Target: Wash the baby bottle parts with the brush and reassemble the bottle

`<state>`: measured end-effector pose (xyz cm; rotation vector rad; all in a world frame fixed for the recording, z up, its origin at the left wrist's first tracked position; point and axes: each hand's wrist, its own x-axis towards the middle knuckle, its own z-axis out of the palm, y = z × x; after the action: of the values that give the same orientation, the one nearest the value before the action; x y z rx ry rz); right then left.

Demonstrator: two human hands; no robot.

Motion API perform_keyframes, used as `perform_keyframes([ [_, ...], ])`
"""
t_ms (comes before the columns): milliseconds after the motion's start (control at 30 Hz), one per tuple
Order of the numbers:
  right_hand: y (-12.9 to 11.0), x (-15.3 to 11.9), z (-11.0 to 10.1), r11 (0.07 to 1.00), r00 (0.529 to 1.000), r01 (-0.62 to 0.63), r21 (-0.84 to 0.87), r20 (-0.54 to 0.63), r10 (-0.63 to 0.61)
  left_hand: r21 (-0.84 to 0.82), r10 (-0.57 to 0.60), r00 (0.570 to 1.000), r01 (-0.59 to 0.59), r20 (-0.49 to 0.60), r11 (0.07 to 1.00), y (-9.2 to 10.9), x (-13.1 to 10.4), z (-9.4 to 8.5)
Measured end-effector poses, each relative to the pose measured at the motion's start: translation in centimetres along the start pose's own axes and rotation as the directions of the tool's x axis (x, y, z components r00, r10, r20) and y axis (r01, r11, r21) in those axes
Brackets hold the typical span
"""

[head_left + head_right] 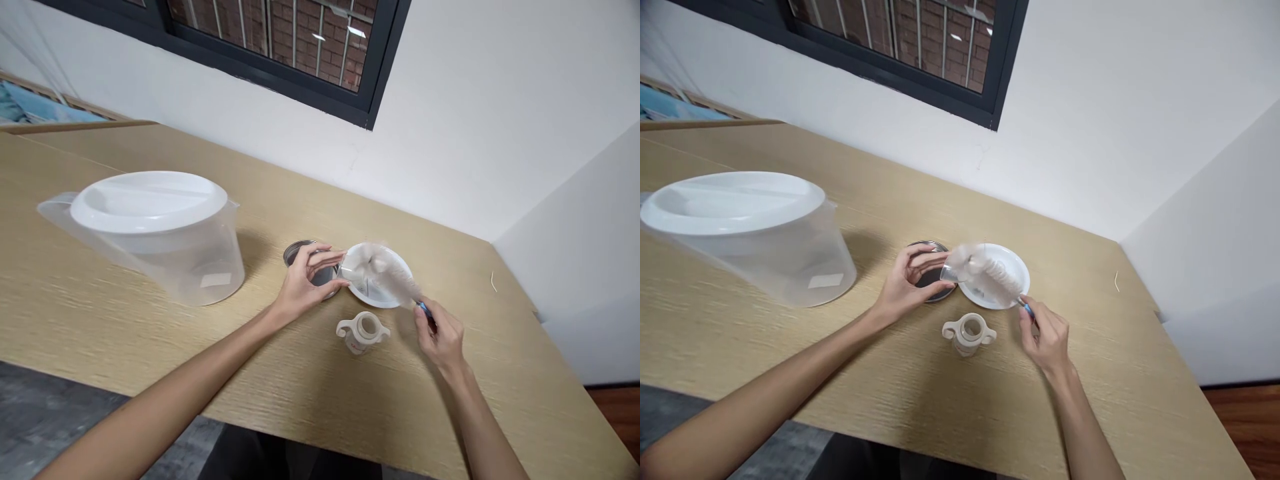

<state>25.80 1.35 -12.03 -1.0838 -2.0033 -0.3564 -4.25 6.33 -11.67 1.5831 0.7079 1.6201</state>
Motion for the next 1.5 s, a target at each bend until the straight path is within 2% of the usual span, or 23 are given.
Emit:
perform_keyframes([
  [100,0.1,0.1,-0.1,1.0,0.999,0.011,-0.026,0.042,-0.01,-0.009,0.008,1.0,-0.008,0.007,1.0,0.2,0.0,0.1],
  [200,0.5,-0.1,-0.1,0.996,0.996,-0.067,-0.057,-0.063,0.063,0.005,-0.001,1.0,0.001,0.022,1.0,0.4,0.0,0.2],
  [267,0.6,-0.3,0.0,0.997,0.993,-0.068,-0.046,-0.097,0.064,0.018,-0.005,0.999,0.005,0.033,1.0,0.5,0.0,0.2],
  [367,0.6,-0.3,-0.1,0.999,0.999,0.033,-0.016,-0.012,-0.033,0.001,0.007,1.0,-0.007,0.029,1.0,0.6,0.0,0.1],
  [433,0.5,-0.1,-0.3,0.998,0.999,0.039,-0.041,0.01,-0.038,-0.031,0.007,1.0,-0.007,-0.001,0.999,0.6,-0.1,0.1],
  [500,0.6,0.1,-0.6,0.994,0.995,-0.061,-0.091,-0.08,0.054,-0.061,-0.005,0.999,0.003,-0.037,0.998,0.5,0.0,0.1],
  [567,0.7,0.1,-0.7,0.98,0.97,-0.166,-0.107,-0.199,0.142,-0.091,-0.012,0.999,0.007,-0.052,0.996,0.5,0.1,0.2],
  [633,0.7,0.0,-0.7,0.982,0.961,-0.164,-0.092,-0.239,0.138,-0.108,-0.012,0.999,0.008,-0.041,0.994,0.5,0.2,0.3],
  [667,0.6,-0.1,-0.7,0.99,0.972,-0.119,-0.081,-0.211,0.1,-0.109,-0.014,0.999,0.01,-0.034,0.994,0.6,0.2,0.3],
  [767,0.3,-0.1,-0.4,0.999,0.999,0.032,-0.043,-0.027,-0.033,-0.104,-0.034,0.999,0.03,-0.04,0.994,1.2,0.2,0.6],
  [833,0.2,-0.1,-0.3,0.998,0.999,0.034,-0.05,0.023,-0.033,-0.142,-0.081,0.995,0.072,-0.057,0.987,1.6,0.2,0.7],
  [900,0.3,-0.1,-0.3,0.995,0.999,-0.025,-0.095,-0.041,0.021,-0.21,-0.173,0.984,0.16,-0.045,0.964,1.9,0.1,0.6],
  [1000,0.4,-0.3,-0.4,0.99,0.985,-0.062,-0.13,-0.17,0.04,-0.322,-0.32,0.945,0.326,0.071,0.889,2.0,0.1,0.3],
  [1033,0.3,-0.4,-0.4,0.992,0.984,-0.036,-0.122,-0.179,0.013,-0.354,-0.351,0.929,0.369,0.116,0.859,1.9,0.2,0.3],
  [1100,0.0,-0.3,-0.3,0.994,0.992,0.047,-0.096,-0.116,-0.059,-0.403,-0.382,0.906,0.423,0.183,0.812,1.8,0.3,0.2],
  [1167,-0.1,-0.2,-0.2,0.994,0.996,0.079,-0.082,-0.029,-0.081,-0.433,-0.392,0.897,0.442,0.204,0.786,1.7,0.3,0.2],
  [1200,-0.1,-0.1,-0.1,0.995,0.998,0.053,-0.087,-0.013,-0.054,-0.442,-0.394,0.896,0.443,0.204,0.78,1.8,0.4,0.2],
  [1300,0.2,-0.1,-0.1,0.989,0.991,-0.092,-0.114,-0.103,0.08,-0.448,-0.398,0.895,0.446,0.201,0.775,1.9,0.5,0.1],
  [1367,0.2,-0.3,-0.2,0.985,0.982,-0.127,-0.119,-0.155,0.108,-0.437,-0.399,0.896,0.444,0.195,0.782,1.9,0.6,0.1],
  [1433,0.0,-0.4,-0.2,0.992,0.989,-0.073,-0.104,-0.133,0.059,-0.428,-0.397,0.899,0.438,0.186,0.791,1.7,0.6,0.1],
  [1500,-0.4,-0.3,-0.1,0.997,0.999,0.019,-0.07,-0.048,-0.023,-0.419,-0.386,0.906,0.422,0.172,0.804,1.4,0.6,0.0],
])
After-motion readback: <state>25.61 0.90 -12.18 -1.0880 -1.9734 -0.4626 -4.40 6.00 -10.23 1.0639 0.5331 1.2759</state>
